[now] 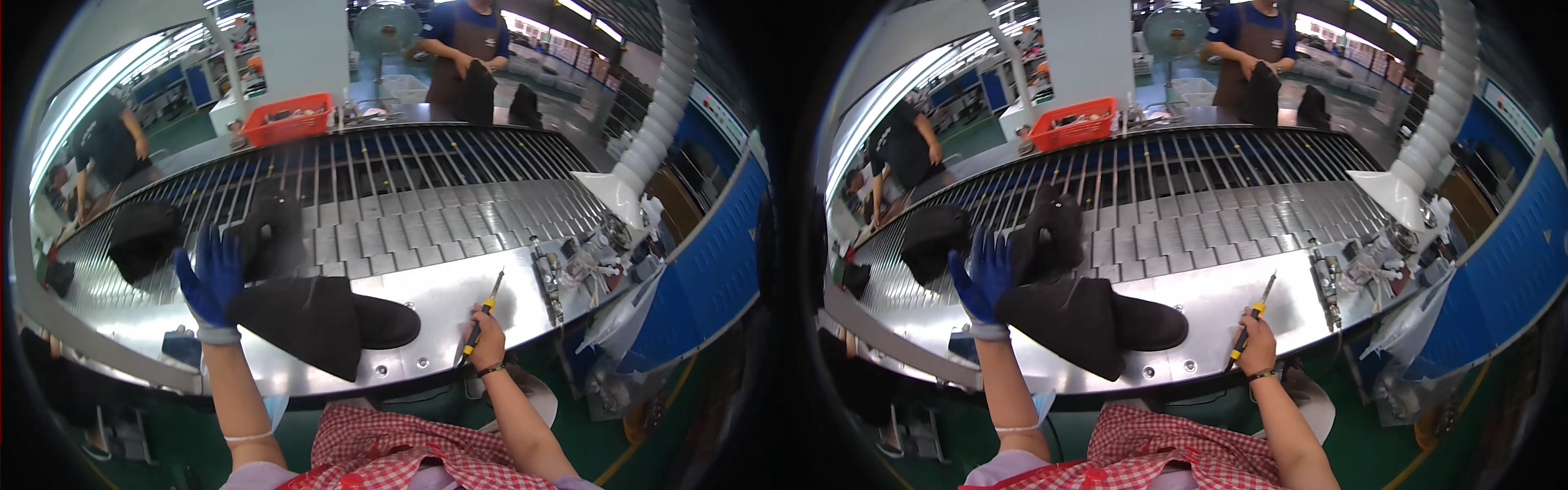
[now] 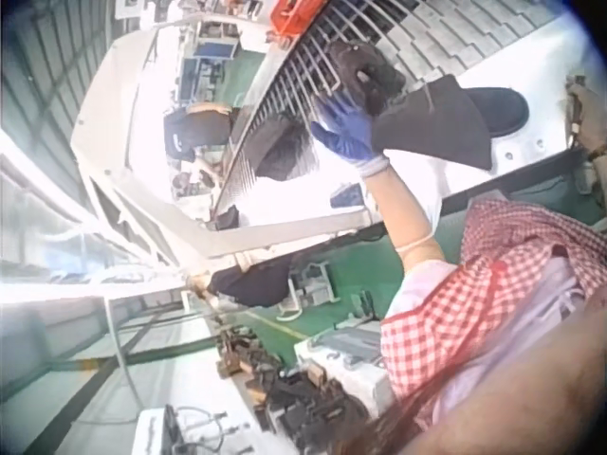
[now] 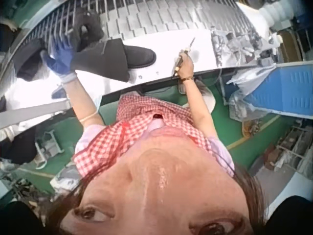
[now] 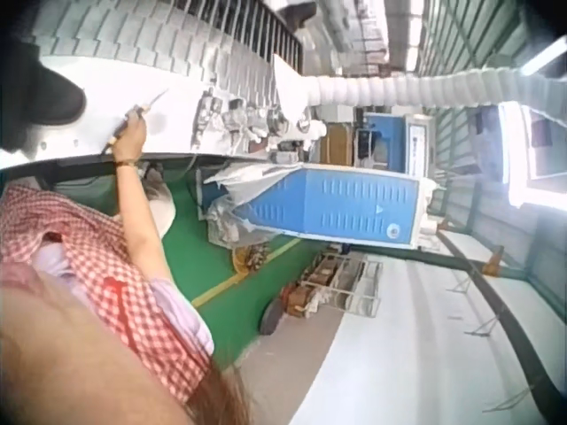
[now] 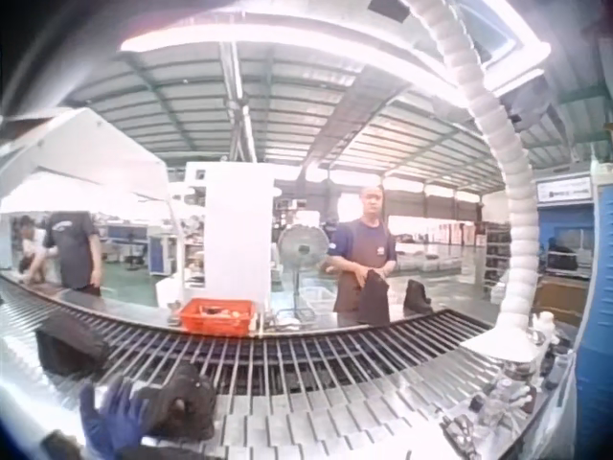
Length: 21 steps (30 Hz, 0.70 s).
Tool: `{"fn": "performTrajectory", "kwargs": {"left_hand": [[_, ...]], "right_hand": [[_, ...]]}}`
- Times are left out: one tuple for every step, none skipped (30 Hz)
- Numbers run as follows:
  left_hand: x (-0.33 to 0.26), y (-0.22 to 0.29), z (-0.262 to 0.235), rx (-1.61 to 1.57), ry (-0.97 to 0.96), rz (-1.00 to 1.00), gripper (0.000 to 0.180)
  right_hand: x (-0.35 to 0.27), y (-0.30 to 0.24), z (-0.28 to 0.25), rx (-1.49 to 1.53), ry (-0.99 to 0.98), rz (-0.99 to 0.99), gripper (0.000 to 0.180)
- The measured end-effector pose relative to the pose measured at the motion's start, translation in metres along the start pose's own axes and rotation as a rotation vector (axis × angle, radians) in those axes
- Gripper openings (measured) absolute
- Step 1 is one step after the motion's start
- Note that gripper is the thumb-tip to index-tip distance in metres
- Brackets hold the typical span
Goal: The person uses a soldering iron to apply heat to the sole of a black boot held in their left hand. They work on multiple boots sequentially, moving them along a metal conveyor belt in a factory setting. The person also uses a pneumatic tool on the boot soles during the process.
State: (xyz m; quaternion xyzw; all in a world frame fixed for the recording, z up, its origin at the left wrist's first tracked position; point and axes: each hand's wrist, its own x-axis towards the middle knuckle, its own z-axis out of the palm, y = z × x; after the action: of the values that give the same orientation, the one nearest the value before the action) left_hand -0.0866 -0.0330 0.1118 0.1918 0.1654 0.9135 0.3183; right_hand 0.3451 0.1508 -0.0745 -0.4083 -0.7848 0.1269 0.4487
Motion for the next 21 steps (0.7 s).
{"fn": "performTrajectory", "kwargs": {"left_hand": [[-0.001, 0.018, 0.015, -0.116, -0.241, -0.081, 0.085], [-0.001, 0.022, 0.041, -0.12, -0.364, -0.094, 0.085], [0.001, 0.026, 0.064, -0.125, -0.431, -0.128, 0.083], [0.006, 0.026, 0.086, -0.137, -0.507, -0.169, 0.081], [0.015, 0.019, 0.107, -0.159, -0.587, -0.221, 0.079], [0.021, 0.018, 0.131, -0.188, -0.585, -0.266, 0.074], [0.03, 0.01, 0.152, -0.228, -0.586, -0.327, 0.07], [0.037, 0.005, 0.175, -0.252, -0.58, -0.387, 0.065], [0.046, -0.007, 0.193, -0.254, -0.612, -0.409, 0.056], [0.063, -0.02, 0.207, -0.25, -0.733, -0.454, 0.048], [0.079, -0.033, 0.224, -0.231, -0.758, -0.504, 0.042], [0.097, -0.048, 0.241, -0.217, -0.854, -0.502, 0.038], [0.11, -0.07, 0.258, -0.155, -0.683, -0.398, 0.033], [0.126, -0.095, 0.273, -0.145, -0.617, -0.417, 0.025], [0.116, -0.131, 0.301, -0.062, -0.286, -0.402, 0.023], [0.116, -0.158, 0.31, -0.07, -0.183, -0.464, 0.022], [0.119, -0.188, 0.303, -0.12, -0.238, -0.48, 0.024], [0.116, -0.212, 0.288, -0.205, -0.338, -0.49, 0.027], [0.114, -0.243, 0.268, -0.294, -0.444, -0.505, 0.03], [0.106, -0.278, 0.243, -0.368, -0.405, -0.491, 0.034], [0.094, -0.307, 0.213, -0.439, -0.372, -0.464, 0.038]], "right_hand": [[0.002, -0.005, 0.001, 0.001, -0.003, -0.006, 0.027], [0.002, -0.005, 0.001, -0.01, -0.008, -0.012, 0.028], [0.001, -0.005, 0.002, -0.016, -0.01, -0.016, 0.028], [-0.001, -0.002, 0.002, -0.009, -0.007, -0.023, 0.029], [-0.004, 0.005, 0.0, -0.015, 0.003, -0.023, 0.029], [-0.002, 0.006, 0.005, 0.002, 0.012, -0.027, 0.03], [0.001, 0.007, 0.004, -0.011, 0.007, -0.027, 0.03], [0.001, 0.003, 0.005, -0.008, -0.003, -0.024, 0.031], [-0.002, 0.002, 0.002, -0.024, -0.016, -0.015, 0.031], [0.0, -0.002, 0.0, -0.004, -0.008, -0.036, 0.034], [0.0, -0.003, -0.003, 0.006, -0.018, -0.017, 0.035], [-0.001, -0.003, -0.001, 0.025, -0.03, -0.001, 0.036], [-0.003, 0.0, -0.001, 0.04, -0.048, 0.015, 0.037], [-0.004, 0.003, 0.001, 0.065, -0.037, 0.029, 0.04], [-0.004, 0.012, 0.0, 0.076, -0.031, 0.059, 0.04], [-0.005, 0.016, 0.002, 0.098, -0.031, 0.084, 0.041], [-0.007, 0.014, 0.001, 0.098, -0.023, 0.085, 0.041], [-0.007, 0.009, 0.0, 0.101, -0.015, 0.081, 0.042], [-0.005, 0.004, -0.002, 0.074, 0.017, 0.045, 0.043], [-0.005, 0.007, -0.004, 0.066, 0.036, 0.033, 0.044], [-0.004, 0.007, -0.005, 0.065, 0.057, 0.016, 0.044]]}}
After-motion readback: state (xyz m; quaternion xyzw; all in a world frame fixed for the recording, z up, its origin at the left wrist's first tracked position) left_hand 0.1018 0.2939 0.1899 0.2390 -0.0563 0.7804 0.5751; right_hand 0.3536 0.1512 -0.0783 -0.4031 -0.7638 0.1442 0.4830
